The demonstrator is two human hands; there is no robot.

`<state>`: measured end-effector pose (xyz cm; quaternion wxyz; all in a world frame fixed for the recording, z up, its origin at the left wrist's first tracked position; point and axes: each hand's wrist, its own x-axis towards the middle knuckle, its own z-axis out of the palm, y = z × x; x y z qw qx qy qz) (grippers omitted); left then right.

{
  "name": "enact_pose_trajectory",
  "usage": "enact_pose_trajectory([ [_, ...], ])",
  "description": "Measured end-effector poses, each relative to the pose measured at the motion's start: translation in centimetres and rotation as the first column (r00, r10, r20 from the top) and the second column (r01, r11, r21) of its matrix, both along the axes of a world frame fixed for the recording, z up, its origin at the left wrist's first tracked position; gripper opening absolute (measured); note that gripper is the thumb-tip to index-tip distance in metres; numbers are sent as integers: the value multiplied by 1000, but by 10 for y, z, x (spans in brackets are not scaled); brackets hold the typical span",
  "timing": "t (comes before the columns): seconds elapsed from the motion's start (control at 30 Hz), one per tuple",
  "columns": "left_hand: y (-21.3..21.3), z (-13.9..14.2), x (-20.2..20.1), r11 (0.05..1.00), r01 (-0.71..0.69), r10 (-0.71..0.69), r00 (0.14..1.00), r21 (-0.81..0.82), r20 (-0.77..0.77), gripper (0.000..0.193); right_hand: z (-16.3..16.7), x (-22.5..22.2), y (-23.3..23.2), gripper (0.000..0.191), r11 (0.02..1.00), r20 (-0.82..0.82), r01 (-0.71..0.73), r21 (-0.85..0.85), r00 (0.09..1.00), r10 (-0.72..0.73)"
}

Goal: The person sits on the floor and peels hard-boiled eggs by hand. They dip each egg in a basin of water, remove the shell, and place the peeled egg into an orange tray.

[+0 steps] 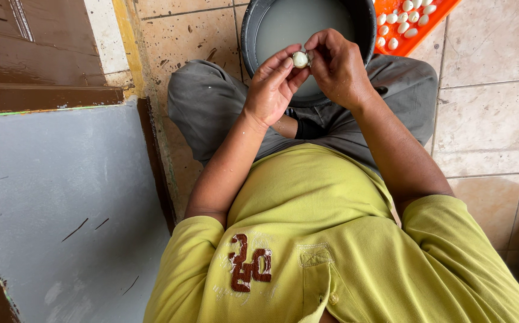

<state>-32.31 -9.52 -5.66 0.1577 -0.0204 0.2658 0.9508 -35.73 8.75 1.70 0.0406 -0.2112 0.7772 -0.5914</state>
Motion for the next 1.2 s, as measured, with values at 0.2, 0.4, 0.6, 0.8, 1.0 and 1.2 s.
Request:
enact_pose_trajectory([
  [0.2,4,1,-2,983,-95,90,995,-155,-36,33,-10,6,-3,16,986,-275,93,140,960,-51],
  [0.4,2,13,-2,941,-108,82,992,-320,-93,39,-13,-2,3,18,970,-194,190,153,968,-159],
  [0.6,7,19,-1,855,-150,82,984,-497,-156,41,0,2,5,8,985,56,-77,-157,995,87],
  [0.8,8,22,0,712,-235,62,960,-662,-274,37,12,2,1,5,998,-114,-53,17,992,55],
  [1.0,10,27,3,757,-265,95,949,-597,-300,36,11,5,0,6,999,-134,-30,34,990,34],
  [1.2,12,31,4,753,-260,103,954,-604,-282,34,8,6,1,8,999,-93,-2,54,996,7],
])
